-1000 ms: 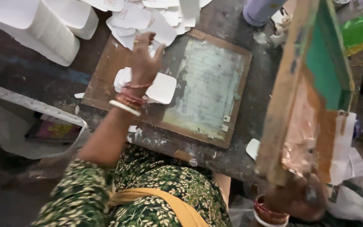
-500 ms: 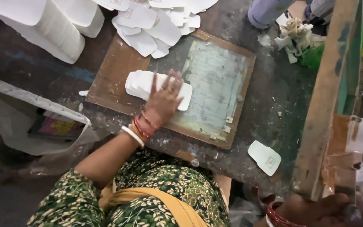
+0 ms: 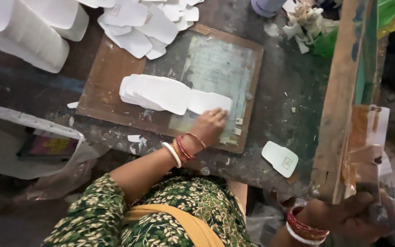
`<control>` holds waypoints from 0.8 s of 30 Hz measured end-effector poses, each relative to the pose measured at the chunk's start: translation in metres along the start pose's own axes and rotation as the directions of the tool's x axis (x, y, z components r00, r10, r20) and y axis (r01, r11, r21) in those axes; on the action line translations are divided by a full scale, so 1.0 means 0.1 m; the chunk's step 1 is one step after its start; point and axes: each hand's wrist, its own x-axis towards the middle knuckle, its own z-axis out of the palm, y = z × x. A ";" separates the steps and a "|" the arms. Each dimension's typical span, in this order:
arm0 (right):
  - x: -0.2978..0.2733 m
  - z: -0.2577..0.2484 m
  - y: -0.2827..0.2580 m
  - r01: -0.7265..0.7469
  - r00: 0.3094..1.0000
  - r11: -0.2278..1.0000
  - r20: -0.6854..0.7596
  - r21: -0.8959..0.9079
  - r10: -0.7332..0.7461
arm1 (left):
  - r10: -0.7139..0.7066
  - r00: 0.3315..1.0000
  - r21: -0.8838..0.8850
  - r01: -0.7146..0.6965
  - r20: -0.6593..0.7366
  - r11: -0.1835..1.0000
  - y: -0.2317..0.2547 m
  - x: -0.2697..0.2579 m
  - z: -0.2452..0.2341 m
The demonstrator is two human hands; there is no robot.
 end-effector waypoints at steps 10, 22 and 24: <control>-0.04 -0.03 0.05 -0.055 0.998 0.999 0.006 0.002 0.055 | 0.003 0.999 0.031 -0.004 0.047 1.000 0.18 -0.10 0.00; 0.04 -0.03 -0.02 -0.054 0.998 0.999 0.015 0.007 0.054 | 0.049 0.996 -0.146 -0.037 0.081 0.989 0.23 -0.11 0.13; 0.05 -0.01 -0.07 -0.095 0.995 0.995 0.004 0.003 0.095 | 0.047 0.996 -0.182 -0.032 0.077 0.983 0.23 -0.10 0.10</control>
